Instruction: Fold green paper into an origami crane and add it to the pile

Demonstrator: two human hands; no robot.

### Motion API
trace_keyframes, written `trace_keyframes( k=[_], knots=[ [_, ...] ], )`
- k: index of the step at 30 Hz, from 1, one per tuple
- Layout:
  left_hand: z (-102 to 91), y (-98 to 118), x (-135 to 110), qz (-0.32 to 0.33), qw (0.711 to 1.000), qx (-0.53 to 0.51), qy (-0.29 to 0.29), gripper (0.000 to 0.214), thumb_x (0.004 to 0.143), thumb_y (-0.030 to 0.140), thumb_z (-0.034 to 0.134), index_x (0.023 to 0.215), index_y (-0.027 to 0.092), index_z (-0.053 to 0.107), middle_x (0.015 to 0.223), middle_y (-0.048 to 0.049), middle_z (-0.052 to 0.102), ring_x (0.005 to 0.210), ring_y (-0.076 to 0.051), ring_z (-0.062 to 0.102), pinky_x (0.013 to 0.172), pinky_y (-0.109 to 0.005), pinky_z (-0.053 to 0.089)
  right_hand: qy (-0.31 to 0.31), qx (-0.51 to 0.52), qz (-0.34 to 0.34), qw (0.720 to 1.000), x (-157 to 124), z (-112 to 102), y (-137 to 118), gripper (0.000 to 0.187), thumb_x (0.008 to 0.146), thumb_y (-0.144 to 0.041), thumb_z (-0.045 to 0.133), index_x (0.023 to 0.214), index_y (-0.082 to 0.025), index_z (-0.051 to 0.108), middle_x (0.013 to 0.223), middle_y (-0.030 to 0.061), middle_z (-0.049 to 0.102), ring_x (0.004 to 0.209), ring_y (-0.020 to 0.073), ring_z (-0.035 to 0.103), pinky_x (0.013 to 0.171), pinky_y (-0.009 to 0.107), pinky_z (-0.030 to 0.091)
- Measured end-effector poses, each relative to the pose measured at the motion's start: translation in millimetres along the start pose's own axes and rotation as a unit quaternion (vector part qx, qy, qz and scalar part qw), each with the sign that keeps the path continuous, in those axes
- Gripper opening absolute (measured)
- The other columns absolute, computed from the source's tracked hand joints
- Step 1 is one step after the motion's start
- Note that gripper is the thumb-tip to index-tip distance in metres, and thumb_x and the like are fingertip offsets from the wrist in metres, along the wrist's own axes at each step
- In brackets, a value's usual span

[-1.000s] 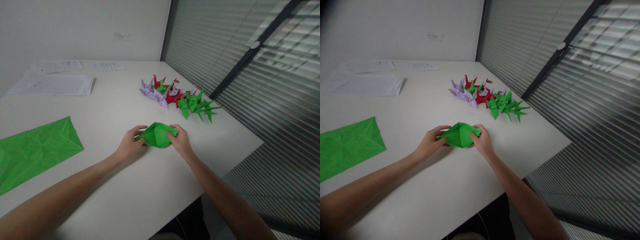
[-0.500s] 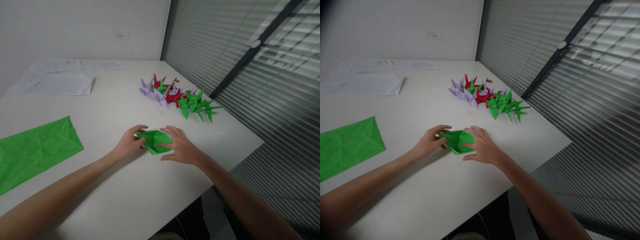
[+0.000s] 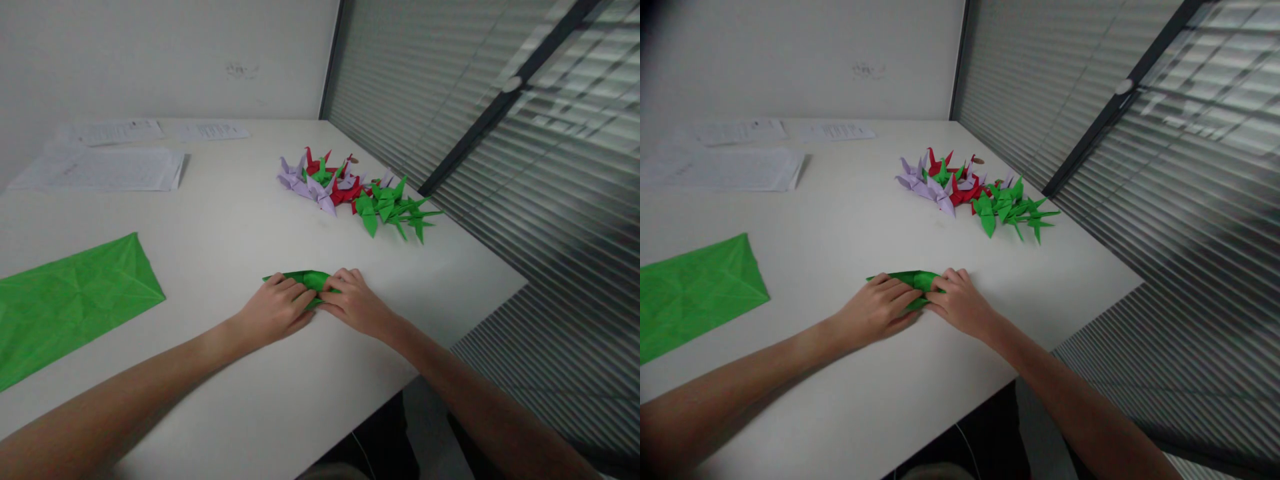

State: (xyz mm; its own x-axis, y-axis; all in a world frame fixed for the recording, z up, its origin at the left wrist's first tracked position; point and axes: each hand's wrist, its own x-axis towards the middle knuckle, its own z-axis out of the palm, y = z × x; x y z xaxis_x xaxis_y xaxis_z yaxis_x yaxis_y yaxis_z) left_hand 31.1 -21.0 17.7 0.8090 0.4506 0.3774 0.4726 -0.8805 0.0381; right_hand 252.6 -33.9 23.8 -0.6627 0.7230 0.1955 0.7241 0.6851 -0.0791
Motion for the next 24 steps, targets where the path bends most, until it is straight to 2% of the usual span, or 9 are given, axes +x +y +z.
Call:
trace_keyframes(
  k=[3, 9, 12, 16, 19, 24],
  knots=[
    [-0.6, 0.0, -0.8, -0.030, 1.000, -0.006, 0.000, 0.022, 0.098, 0.033, 0.049, 0.103, 0.016, 0.062, 0.085, -0.0039, 0.068, 0.080, -0.020, 0.062, 0.072, -0.036, 0.039, -0.013, 0.048, 0.025, 0.998, -1.8, -2.2, 0.1, 0.016, 0.092, -0.033, 0.061, 0.091, -0.021, 0.072, 0.092, 0.0038, 0.068, 0.091, 0.0196, 0.050, 0.078, 0.036, 0.031],
    [1.5, 2.6, -2.3, -0.060, 0.998, -0.009, 0.006, 0.020, 0.097, 0.027, 0.049, 0.103, 0.016, 0.064, 0.080, -0.0044, 0.065, 0.076, -0.020, 0.058, 0.070, -0.034, 0.036, -0.012, 0.079, 0.090, 0.993, 0.3, 3.3, -0.5, 0.019, 0.094, -0.031, 0.059, 0.087, -0.021, 0.073, 0.086, 0.0044, 0.068, 0.089, 0.0205, 0.049, 0.078, 0.036, 0.031],
    [5.9, 0.4, -2.9, -0.089, 0.996, -0.028, 0.007, 0.019, 0.098, 0.026, 0.048, 0.101, 0.016, 0.064, 0.080, -0.0048, 0.064, 0.076, -0.020, 0.057, 0.069, -0.033, 0.036, 0.024, 0.073, 0.122, 0.990, 0.2, 10.7, 0.5, 0.019, 0.091, -0.035, 0.062, 0.084, -0.021, 0.073, 0.087, 0.0057, 0.062, 0.090, 0.0216, 0.047, 0.080, 0.037, 0.033],
    [9.6, -4.2, -4.3, -0.101, 0.994, -0.032, 0.013, 0.022, 0.099, 0.027, 0.046, 0.108, 0.016, 0.063, 0.087, -0.0073, 0.065, 0.080, -0.021, 0.058, 0.071, -0.034, 0.040, 0.089, 0.067, 0.161, 0.981, -3.1, 19.8, 3.8, 0.020, 0.087, -0.038, 0.067, 0.078, -0.021, 0.073, 0.093, 0.0079, 0.053, 0.091, 0.0226, 0.044, 0.083, 0.039, 0.037],
    [8.8, -4.4, -6.1, -0.066, 0.997, 0.013, 0.047, 0.024, 0.099, 0.024, 0.047, 0.115, 0.016, 0.061, 0.104, -0.0117, 0.066, 0.095, -0.025, 0.059, 0.080, -0.039, 0.044, 0.118, 0.069, 0.179, 0.974, -5.2, 24.9, 6.2, 0.019, 0.086, -0.035, 0.068, 0.074, -0.019, 0.072, 0.096, 0.0085, 0.051, 0.093, 0.0232, 0.044, 0.084, 0.040, 0.039],
    [9.9, 2.3, -8.8, 0.052, 0.994, 0.067, 0.069, 0.030, 0.096, 0.012, 0.046, 0.125, 0.011, 0.057, 0.121, -0.0126, 0.065, 0.116, -0.026, 0.057, 0.097, -0.041, 0.044, 0.134, 0.050, 0.185, 0.972, -3.5, 26.5, 7.5, 0.017, 0.085, -0.031, 0.069, 0.073, -0.019, 0.069, 0.099, 0.0089, 0.052, 0.096, 0.0246, 0.046, 0.084, 0.040, 0.041]
  ],
)
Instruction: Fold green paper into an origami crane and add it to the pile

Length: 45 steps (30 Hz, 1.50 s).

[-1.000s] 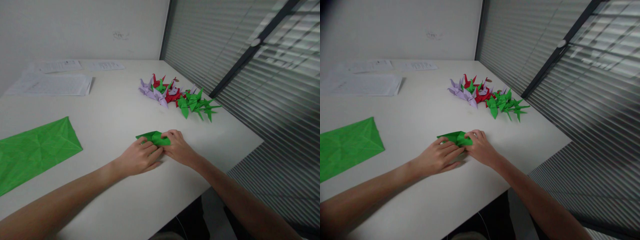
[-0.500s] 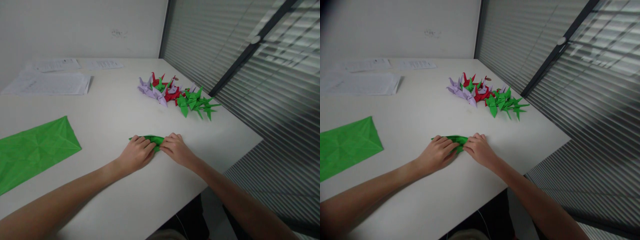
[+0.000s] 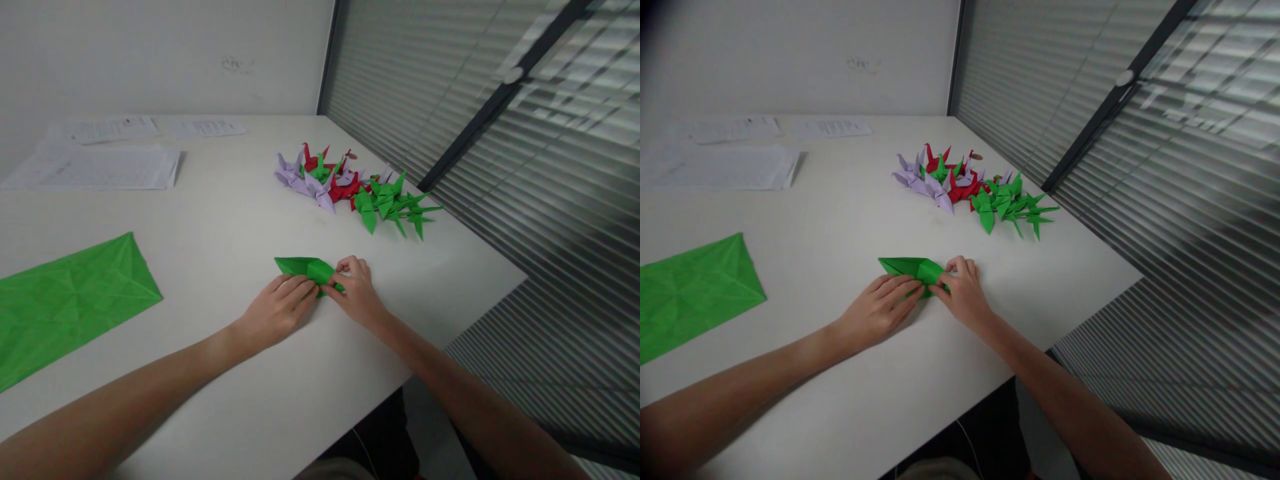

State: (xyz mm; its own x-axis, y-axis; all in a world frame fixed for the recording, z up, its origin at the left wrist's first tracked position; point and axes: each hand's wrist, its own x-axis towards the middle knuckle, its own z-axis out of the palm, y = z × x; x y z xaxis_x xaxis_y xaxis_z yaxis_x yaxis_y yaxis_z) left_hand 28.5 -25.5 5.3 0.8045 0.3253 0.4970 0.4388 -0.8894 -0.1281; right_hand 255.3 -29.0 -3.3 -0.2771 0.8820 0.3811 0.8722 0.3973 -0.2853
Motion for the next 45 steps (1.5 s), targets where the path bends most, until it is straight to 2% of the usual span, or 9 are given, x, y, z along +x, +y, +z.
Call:
trace_keyframes(
  k=[2, 7, 12, 19, 32, 38, 45],
  knots=[
    [1.2, 1.7, -0.6, -0.004, 1.000, -0.004, -0.008, 0.033, 0.096, 0.015, 0.049, 0.128, 0.010, 0.056, 0.128, -0.0135, 0.062, 0.123, -0.027, 0.054, 0.104, -0.043, 0.042, 0.002, -0.008, 0.001, 1.000, 1.2, -0.8, 0.0, 0.017, 0.085, -0.032, 0.069, 0.073, -0.020, 0.068, 0.099, 0.0089, 0.053, 0.097, 0.0249, 0.047, 0.084, 0.041, 0.041],
    [1.6, -1.6, -1.8, -0.086, 0.992, -0.047, -0.075, 0.038, 0.097, 0.039, 0.049, 0.124, 0.015, 0.061, 0.135, -0.0172, 0.057, 0.130, -0.032, 0.050, 0.110, -0.052, 0.037, 0.003, -0.021, 0.000, 1.000, 1.4, -3.4, 4.6, 0.018, 0.086, -0.033, 0.067, 0.074, -0.019, 0.067, 0.099, 0.0090, 0.055, 0.096, 0.0244, 0.048, 0.084, 0.040, 0.040],
    [3.5, -5.2, -2.7, -0.095, 0.985, -0.085, -0.115, 0.048, 0.098, 0.045, 0.044, 0.136, 0.015, 0.053, 0.141, -0.0182, 0.052, 0.133, -0.032, 0.047, 0.111, -0.052, 0.036, 0.015, -0.073, -0.028, 0.997, -0.7, -6.0, 9.8, 0.019, 0.089, -0.033, 0.064, 0.077, -0.018, 0.067, 0.101, 0.0102, 0.057, 0.097, 0.0253, 0.046, 0.083, 0.039, 0.037],
    [6.5, -7.1, -3.2, -0.093, 0.982, -0.112, -0.123, 0.057, 0.097, 0.051, 0.044, 0.140, 0.015, 0.048, 0.144, -0.0201, 0.048, 0.135, -0.034, 0.043, 0.112, -0.055, 0.033, 0.019, -0.146, -0.071, 0.987, -1.2, -9.9, 7.9, 0.014, 0.087, -0.031, 0.066, 0.080, -0.018, 0.068, 0.105, 0.0118, 0.059, 0.100, 0.0272, 0.044, 0.083, 0.041, 0.035],
    [8.5, -11.0, -2.4, -0.094, 0.979, -0.131, -0.124, 0.060, 0.096, 0.052, 0.045, 0.142, 0.014, 0.045, 0.144, -0.0232, 0.045, 0.137, -0.034, 0.040, 0.112, -0.057, 0.033, 0.028, -0.176, -0.067, 0.982, -0.9, -13.6, 7.9, 0.010, 0.084, -0.026, 0.070, 0.079, -0.017, 0.068, 0.105, 0.0117, 0.064, 0.104, 0.0284, 0.045, 0.085, 0.042, 0.035],
    [7.9, -10.5, -1.9, -0.085, 0.982, -0.125, -0.110, 0.060, 0.095, 0.054, 0.045, 0.144, 0.020, 0.043, 0.144, -0.0204, 0.046, 0.135, -0.034, 0.042, 0.111, -0.057, 0.032, 0.027, -0.191, -0.057, 0.980, -0.2, -14.4, 2.8, 0.010, 0.084, -0.025, 0.071, 0.077, -0.018, 0.068, 0.106, 0.0117, 0.066, 0.107, 0.0298, 0.045, 0.085, 0.044, 0.035],
    [7.6, -8.8, -2.0, -0.094, 0.983, -0.108, -0.118, 0.060, 0.094, 0.054, 0.046, 0.142, 0.018, 0.047, 0.145, -0.0199, 0.046, 0.136, -0.035, 0.041, 0.113, -0.057, 0.029, 0.044, -0.210, -0.058, 0.975, -2.4, -13.5, 1.8, 0.008, 0.084, -0.025, 0.070, 0.079, -0.019, 0.069, 0.105, 0.0112, 0.067, 0.107, 0.0309, 0.046, 0.086, 0.045, 0.034]
  ],
)
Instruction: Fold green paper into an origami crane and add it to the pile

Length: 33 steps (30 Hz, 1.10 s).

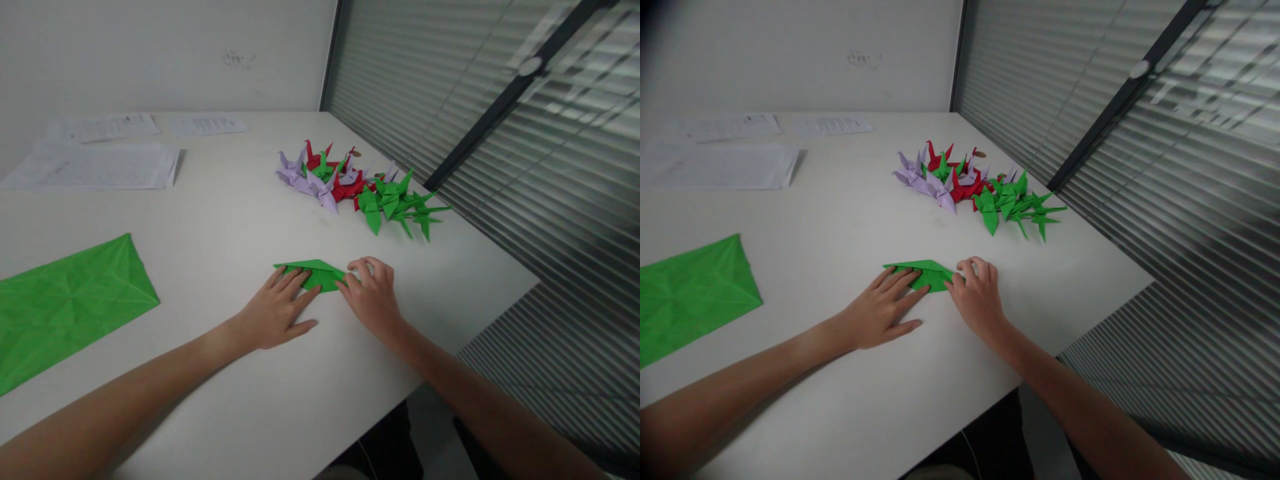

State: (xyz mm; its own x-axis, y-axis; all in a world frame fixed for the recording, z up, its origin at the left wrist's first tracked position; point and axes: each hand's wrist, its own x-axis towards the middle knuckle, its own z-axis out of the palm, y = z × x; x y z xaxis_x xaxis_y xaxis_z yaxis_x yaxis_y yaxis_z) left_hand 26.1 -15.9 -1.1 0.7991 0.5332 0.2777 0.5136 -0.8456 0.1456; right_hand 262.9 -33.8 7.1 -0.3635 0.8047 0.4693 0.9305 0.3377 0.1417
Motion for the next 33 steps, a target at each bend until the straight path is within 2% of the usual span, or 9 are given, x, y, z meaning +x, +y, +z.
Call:
trace_keyframes(
  k=[6, 11, 16, 20, 28, 33],
  knots=[
    [3.0, -0.9, 0.6, 0.028, 0.999, -0.005, -0.015, 0.062, 0.098, 0.051, 0.040, 0.145, 0.012, 0.040, 0.149, -0.0174, 0.043, 0.140, -0.032, 0.037, 0.118, -0.053, 0.021, -0.023, -0.007, -0.018, 1.000, 4.7, -0.4, 1.7, 0.006, 0.083, -0.022, 0.071, 0.080, -0.016, 0.070, 0.103, 0.0109, 0.067, 0.110, 0.0312, 0.047, 0.089, 0.046, 0.034],
    [3.5, -2.3, 1.1, 0.023, 0.999, -0.013, -0.022, 0.062, 0.098, 0.052, 0.040, 0.146, 0.013, 0.039, 0.149, -0.0180, 0.044, 0.139, -0.033, 0.039, 0.115, -0.056, 0.023, -0.058, -0.031, -0.037, 0.997, 12.2, -3.7, 4.9, 0.008, 0.082, -0.023, 0.072, 0.080, -0.015, 0.071, 0.103, 0.0125, 0.066, 0.111, 0.0324, 0.046, 0.089, 0.047, 0.035],
    [2.0, -2.8, 2.4, 0.023, 0.999, -0.011, -0.029, 0.061, 0.097, 0.052, 0.041, 0.146, 0.015, 0.040, 0.149, -0.0208, 0.041, 0.139, -0.034, 0.038, 0.113, -0.056, 0.028, -0.079, -0.051, -0.087, 0.992, 17.3, -4.0, 9.3, 0.010, 0.086, -0.022, 0.068, 0.084, -0.013, 0.072, 0.104, 0.0140, 0.066, 0.113, 0.0326, 0.046, 0.091, 0.047, 0.035],
    [1.6, -3.4, 3.5, 0.015, 0.999, -0.002, -0.029, 0.063, 0.095, 0.055, 0.044, 0.144, 0.016, 0.043, 0.148, -0.0236, 0.040, 0.137, -0.037, 0.039, 0.111, -0.055, 0.031, -0.069, -0.058, -0.114, 0.989, 17.3, -2.7, 11.3, 0.011, 0.088, -0.022, 0.065, 0.084, -0.013, 0.071, 0.103, 0.0135, 0.067, 0.113, 0.0320, 0.047, 0.093, 0.046, 0.035],
    [2.5, -5.5, 4.9, 0.010, 1.000, -0.013, -0.020, 0.064, 0.093, 0.057, 0.046, 0.144, 0.018, 0.044, 0.145, -0.0222, 0.043, 0.135, -0.036, 0.040, 0.111, -0.054, 0.032, -0.042, -0.064, -0.110, 0.991, 13.9, 3.3, 14.5, 0.013, 0.087, -0.025, 0.066, 0.081, -0.014, 0.069, 0.100, 0.0108, 0.068, 0.109, 0.0307, 0.049, 0.091, 0.044, 0.036],
    [3.0, -6.4, 4.6, 0.009, 1.000, -0.010, -0.020, 0.064, 0.093, 0.057, 0.046, 0.144, 0.019, 0.044, 0.144, -0.0222, 0.043, 0.136, -0.035, 0.040, 0.111, -0.054, 0.031, -0.014, -0.054, -0.117, 0.992, 13.6, 1.6, 12.4, 0.009, 0.088, -0.019, 0.064, 0.081, -0.016, 0.068, 0.100, 0.0101, 0.067, 0.110, 0.0298, 0.048, 0.092, 0.045, 0.035]
  ],
)
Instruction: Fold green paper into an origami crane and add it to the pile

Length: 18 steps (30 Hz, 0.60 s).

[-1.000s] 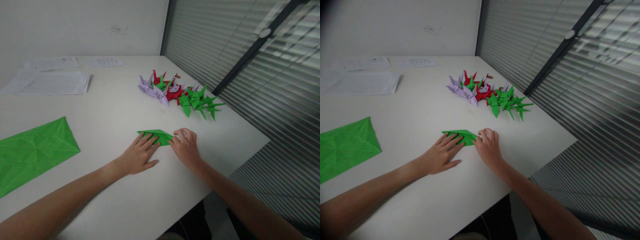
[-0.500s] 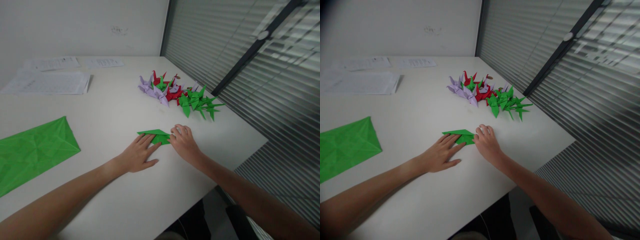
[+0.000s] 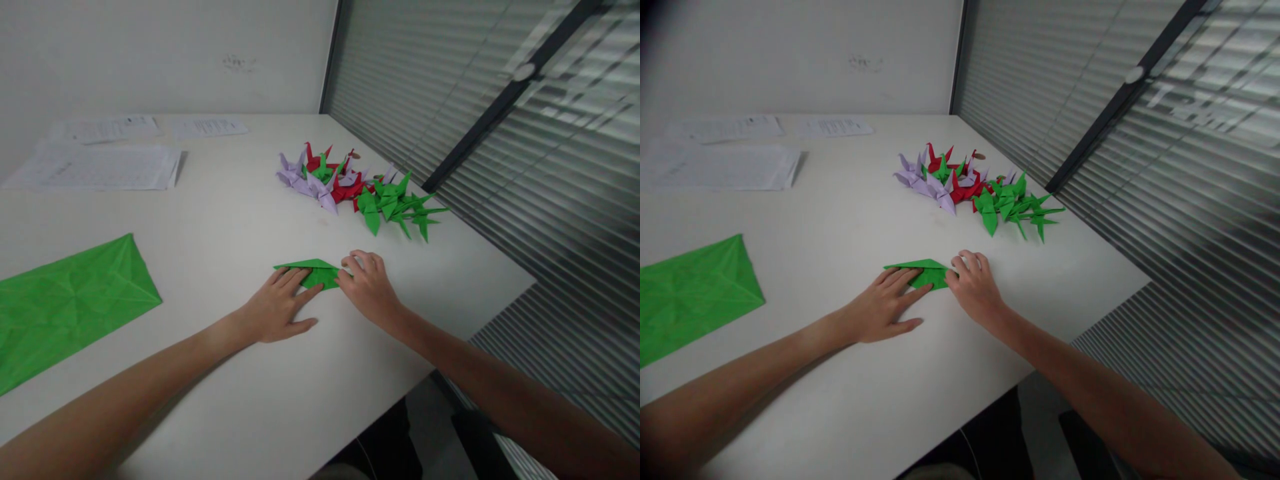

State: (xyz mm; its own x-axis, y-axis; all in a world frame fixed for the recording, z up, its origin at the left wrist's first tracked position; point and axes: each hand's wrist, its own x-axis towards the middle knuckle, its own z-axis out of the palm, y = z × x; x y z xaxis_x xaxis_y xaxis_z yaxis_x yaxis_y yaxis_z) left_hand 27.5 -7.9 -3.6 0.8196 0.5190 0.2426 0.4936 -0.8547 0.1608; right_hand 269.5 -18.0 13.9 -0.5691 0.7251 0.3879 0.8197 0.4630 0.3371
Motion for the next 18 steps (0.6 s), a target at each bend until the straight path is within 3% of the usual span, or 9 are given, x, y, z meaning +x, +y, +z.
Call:
trace_keyframes(
  k=[4, 6, 10, 18],
  knots=[
    [1.0, 0.0, -0.1, 0.001, 1.000, -0.004, 0.008, 0.065, 0.092, 0.057, 0.048, 0.144, 0.019, 0.045, 0.146, -0.0212, 0.042, 0.136, -0.035, 0.040, 0.111, -0.054, 0.032, 0.031, 0.036, -0.002, 0.999, -3.5, -10.1, -11.4, 0.013, 0.091, -0.015, 0.057, 0.093, -0.018, 0.069, 0.104, 0.0089, 0.068, 0.107, 0.0276, 0.050, 0.091, 0.043, 0.036],
    [1.0, 0.4, 0.3, -0.001, 1.000, -0.007, 0.009, 0.065, 0.091, 0.057, 0.048, 0.144, 0.019, 0.044, 0.146, -0.0211, 0.042, 0.136, -0.035, 0.040, 0.111, -0.054, 0.032, 0.000, 0.081, -0.008, 0.997, -7.4, -14.5, -18.6, 0.016, 0.092, -0.020, 0.057, 0.102, -0.016, 0.069, 0.102, 0.0098, 0.068, 0.103, 0.0265, 0.053, 0.089, 0.042, 0.039],
    [0.1, 1.4, 1.3, -0.005, 1.000, -0.007, 0.007, 0.066, 0.091, 0.057, 0.048, 0.145, 0.019, 0.042, 0.146, -0.0208, 0.042, 0.136, -0.034, 0.040, 0.111, -0.053, 0.032, -0.068, 0.150, 0.014, 0.986, -17.3, -16.9, -29.3, 0.041, 0.092, -0.041, 0.058, 0.119, -0.011, 0.064, 0.116, 0.0150, 0.066, 0.109, 0.0284, 0.054, 0.093, 0.043, 0.039],
    [-1.2, 3.4, 2.1, -0.014, 1.000, -0.013, 0.006, 0.067, 0.090, 0.057, 0.051, 0.143, 0.017, 0.045, 0.145, -0.0218, 0.044, 0.135, -0.035, 0.042, 0.111, -0.053, 0.033, -0.098, 0.126, 0.087, 0.983, -34.5, -22.4, -37.1, 0.056, 0.096, -0.050, 0.046, 0.132, -0.009, 0.056, 0.137, 0.0155, 0.058, 0.126, 0.0359, 0.042, 0.097, 0.052, 0.032]
  ],
)
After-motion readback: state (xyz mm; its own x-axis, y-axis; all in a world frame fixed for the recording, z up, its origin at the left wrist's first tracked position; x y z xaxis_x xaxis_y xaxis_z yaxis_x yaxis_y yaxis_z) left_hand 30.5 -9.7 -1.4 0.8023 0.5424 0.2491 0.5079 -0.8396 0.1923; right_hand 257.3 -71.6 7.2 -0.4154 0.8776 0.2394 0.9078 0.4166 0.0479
